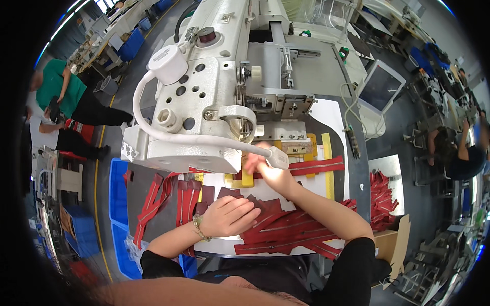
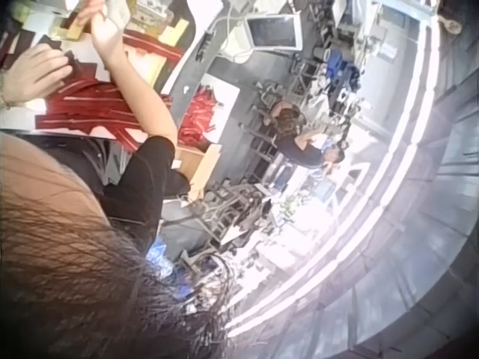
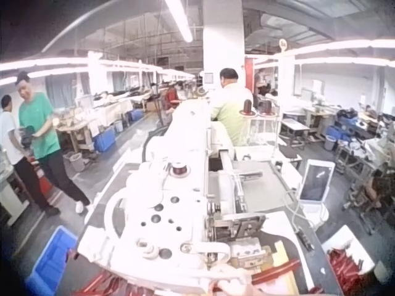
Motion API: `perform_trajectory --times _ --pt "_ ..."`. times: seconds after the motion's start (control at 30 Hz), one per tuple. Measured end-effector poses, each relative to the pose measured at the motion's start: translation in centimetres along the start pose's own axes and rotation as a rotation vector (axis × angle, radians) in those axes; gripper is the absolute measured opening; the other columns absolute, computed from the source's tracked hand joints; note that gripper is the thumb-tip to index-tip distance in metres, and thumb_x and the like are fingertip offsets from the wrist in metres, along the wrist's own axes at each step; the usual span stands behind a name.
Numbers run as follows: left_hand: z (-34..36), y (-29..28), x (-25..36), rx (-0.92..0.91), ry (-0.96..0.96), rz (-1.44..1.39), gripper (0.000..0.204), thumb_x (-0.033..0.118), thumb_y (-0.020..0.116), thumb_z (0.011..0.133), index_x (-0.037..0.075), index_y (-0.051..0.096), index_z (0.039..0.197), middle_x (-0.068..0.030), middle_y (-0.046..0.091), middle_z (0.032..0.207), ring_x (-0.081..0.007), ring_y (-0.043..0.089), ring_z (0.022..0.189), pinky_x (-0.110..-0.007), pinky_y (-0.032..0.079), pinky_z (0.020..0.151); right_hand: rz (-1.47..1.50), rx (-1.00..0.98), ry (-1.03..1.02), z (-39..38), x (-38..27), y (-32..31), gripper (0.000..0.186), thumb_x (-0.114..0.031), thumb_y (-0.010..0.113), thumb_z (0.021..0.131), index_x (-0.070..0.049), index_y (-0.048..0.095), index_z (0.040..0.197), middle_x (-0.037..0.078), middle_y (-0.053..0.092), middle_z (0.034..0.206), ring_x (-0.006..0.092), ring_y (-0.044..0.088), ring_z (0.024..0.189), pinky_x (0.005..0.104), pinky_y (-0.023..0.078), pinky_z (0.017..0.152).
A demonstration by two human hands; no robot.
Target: Sewing small rectangular leather patches onto a base material using an industrial sewing machine.
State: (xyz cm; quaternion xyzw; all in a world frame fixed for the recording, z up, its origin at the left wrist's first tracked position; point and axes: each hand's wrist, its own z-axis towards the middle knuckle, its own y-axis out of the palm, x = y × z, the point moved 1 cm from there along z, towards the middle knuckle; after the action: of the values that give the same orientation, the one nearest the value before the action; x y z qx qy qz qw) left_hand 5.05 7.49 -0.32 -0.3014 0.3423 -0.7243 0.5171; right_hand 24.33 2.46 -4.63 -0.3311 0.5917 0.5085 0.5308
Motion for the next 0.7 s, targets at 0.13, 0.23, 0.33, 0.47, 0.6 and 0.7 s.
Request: perform_trajectory --times 0.13,0.23,0.33,0.47,0.6,0.7 --pt "-1.0 0.7 -1.2 -0.093 -0.055 -0.003 0.038 0.027 0.07 0.078 0.002 0.063 0.106 -0.011 0.062 0.106 -0.0236 0.059 0.097 -0.036 0.047 0.083 -1.006 -0.195 -0.369 -2.1 -3.2 -0.9 0.025 0.006 0.054 0.075 -0.006 0.063 0.095 0.01 0.064 0.097 0.0289 0.063 0.086 0.0388 0.051 0.078" --pt "-1.8 1.4 -1.5 -0.157 -0.114 -0.017 0.041 0.029 0.069 0.079 0.0 0.063 0.107 -0.0143 0.062 0.111 -0.0256 0.059 0.102 -0.038 0.047 0.087 -1.192 -0.303 -0.43 -2.6 -4.2 -1.1 0.03 0.001 0.059 0.073 -0.008 0.064 0.102 0.008 0.065 0.106 0.0293 0.063 0.093 0.04 0.052 0.08" --pt "-1.9 1.3 -1.5 -0.194 -0.143 -0.026 0.043 0.031 0.068 0.079 0.0 0.062 0.108 -0.0158 0.061 0.113 -0.0263 0.059 0.104 -0.038 0.046 0.09 -1.268 -0.323 -0.389 -3.7 -3.8 -1.7 0.039 -0.002 0.062 0.072 -0.01 0.064 0.11 0.005 0.064 0.115 0.0276 0.061 0.102 0.0399 0.052 0.081" --pt "-1.8 1.0 -1.8 -0.232 -0.177 -0.04 0.045 0.033 0.068 0.079 -0.001 0.062 0.109 -0.0156 0.062 0.112 -0.0255 0.059 0.105 -0.036 0.046 0.09 -1.318 -0.335 -0.32 -4.7 -2.4 -2.5 0.045 -0.001 0.062 0.072 -0.011 0.062 0.116 0.007 0.061 0.121 0.0265 0.059 0.109 0.0401 0.05 0.085" --pt "-2.1 1.3 -1.9 -0.272 -0.221 -0.092 0.046 0.034 0.068 0.079 0.0 0.062 0.109 -0.015 0.063 0.11 -0.0251 0.06 0.105 -0.034 0.046 0.088 -1.34 -0.344 -0.311 -4.6 -1.6 -2.8 0.044 -0.001 0.06 0.073 -0.01 0.062 0.117 0.01 0.06 0.122 0.0261 0.057 0.114 0.0408 0.047 0.091" --pt "-1.9 1.2 -2.0 -0.217 -0.198 -0.088 0.045 0.033 0.064 0.082 -0.005 0.061 0.107 -0.0133 0.064 0.106 -0.0222 0.061 0.099 -0.033 0.049 0.087 -1.254 -0.345 -0.252 -4.2 -2.2 -2.5 0.043 -0.003 0.061 0.073 -0.008 0.062 0.116 0.009 0.06 0.122 0.0258 0.057 0.115 0.0407 0.047 0.093"
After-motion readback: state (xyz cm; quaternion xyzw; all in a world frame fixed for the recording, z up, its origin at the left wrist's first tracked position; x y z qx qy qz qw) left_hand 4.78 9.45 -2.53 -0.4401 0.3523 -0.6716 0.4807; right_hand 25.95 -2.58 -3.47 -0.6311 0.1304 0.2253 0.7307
